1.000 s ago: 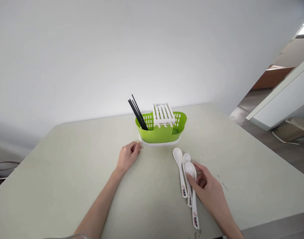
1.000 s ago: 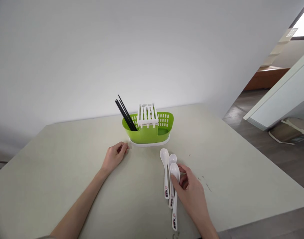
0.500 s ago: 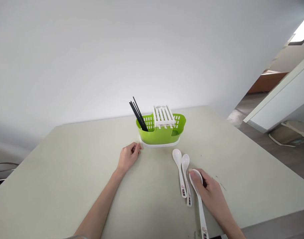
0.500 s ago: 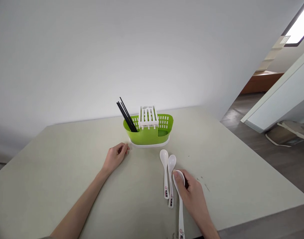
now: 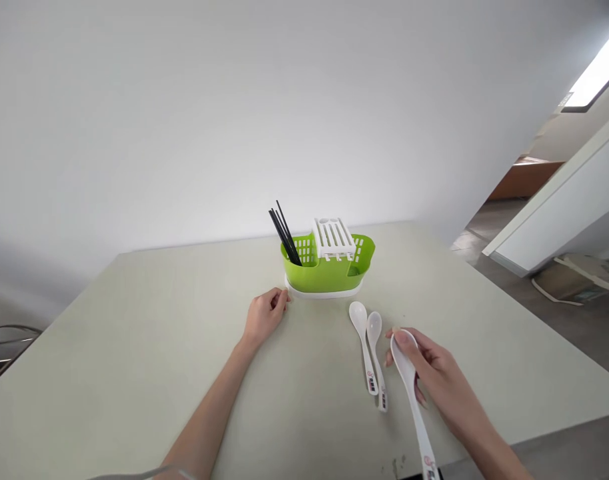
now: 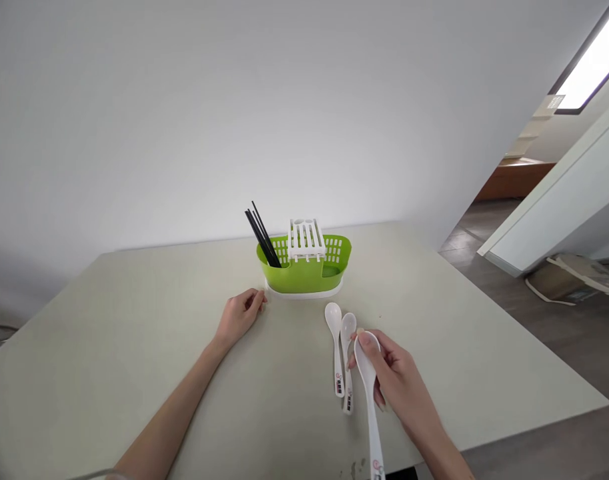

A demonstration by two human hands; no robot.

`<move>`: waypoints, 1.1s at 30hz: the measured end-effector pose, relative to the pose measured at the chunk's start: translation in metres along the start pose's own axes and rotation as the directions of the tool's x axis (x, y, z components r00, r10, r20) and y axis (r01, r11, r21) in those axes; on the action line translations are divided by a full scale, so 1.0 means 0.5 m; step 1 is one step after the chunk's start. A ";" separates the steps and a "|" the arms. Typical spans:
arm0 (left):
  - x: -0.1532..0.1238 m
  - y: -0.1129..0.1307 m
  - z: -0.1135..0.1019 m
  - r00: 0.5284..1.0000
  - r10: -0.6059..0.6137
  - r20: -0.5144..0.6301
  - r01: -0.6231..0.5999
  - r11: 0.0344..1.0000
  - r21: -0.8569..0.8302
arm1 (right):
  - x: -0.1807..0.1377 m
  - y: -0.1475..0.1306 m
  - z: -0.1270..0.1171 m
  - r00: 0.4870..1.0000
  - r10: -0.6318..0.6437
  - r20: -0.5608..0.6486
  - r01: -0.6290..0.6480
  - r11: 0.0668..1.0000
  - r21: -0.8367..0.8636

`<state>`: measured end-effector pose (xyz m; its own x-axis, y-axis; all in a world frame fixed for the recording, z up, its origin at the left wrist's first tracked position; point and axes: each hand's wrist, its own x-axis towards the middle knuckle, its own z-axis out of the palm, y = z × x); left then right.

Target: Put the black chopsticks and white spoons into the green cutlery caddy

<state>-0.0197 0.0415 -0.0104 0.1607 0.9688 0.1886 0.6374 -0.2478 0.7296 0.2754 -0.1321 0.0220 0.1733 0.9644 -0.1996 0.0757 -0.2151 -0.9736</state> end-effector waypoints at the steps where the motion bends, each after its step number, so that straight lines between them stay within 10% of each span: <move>1: 0.000 -0.001 0.000 1.000 0.003 -0.001 -0.003 1.000 -0.001 | 0.001 -0.023 0.003 1.000 -0.025 0.015 0.025 0.999 0.023; 13: -0.005 -0.010 0.000 1.000 0.021 0.000 -0.021 1.000 0.015 | 0.061 -0.292 0.112 0.877 -0.469 0.103 0.461 0.883 0.092; 20: -0.006 -0.008 0.002 1.000 0.026 0.003 -0.026 1.000 0.018 | 0.137 -0.311 0.169 0.713 -0.698 -0.064 0.663 0.701 -0.263; 25: -0.007 -0.003 0.001 1.000 0.021 0.006 -0.021 1.000 0.007 | 0.170 -0.291 0.198 0.587 -0.808 0.061 0.681 0.451 -0.576; 33: -0.006 -0.005 0.004 1.000 0.027 0.013 -0.027 0.999 0.030 | 0.171 -0.285 0.244 0.684 -0.674 0.279 0.580 0.270 -0.769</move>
<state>-0.0202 0.0392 -0.0144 0.1874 0.9618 0.1995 0.6554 -0.2737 0.7040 0.1597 -0.0004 0.1303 -0.2067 0.8473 0.4893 0.8757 0.3832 -0.2937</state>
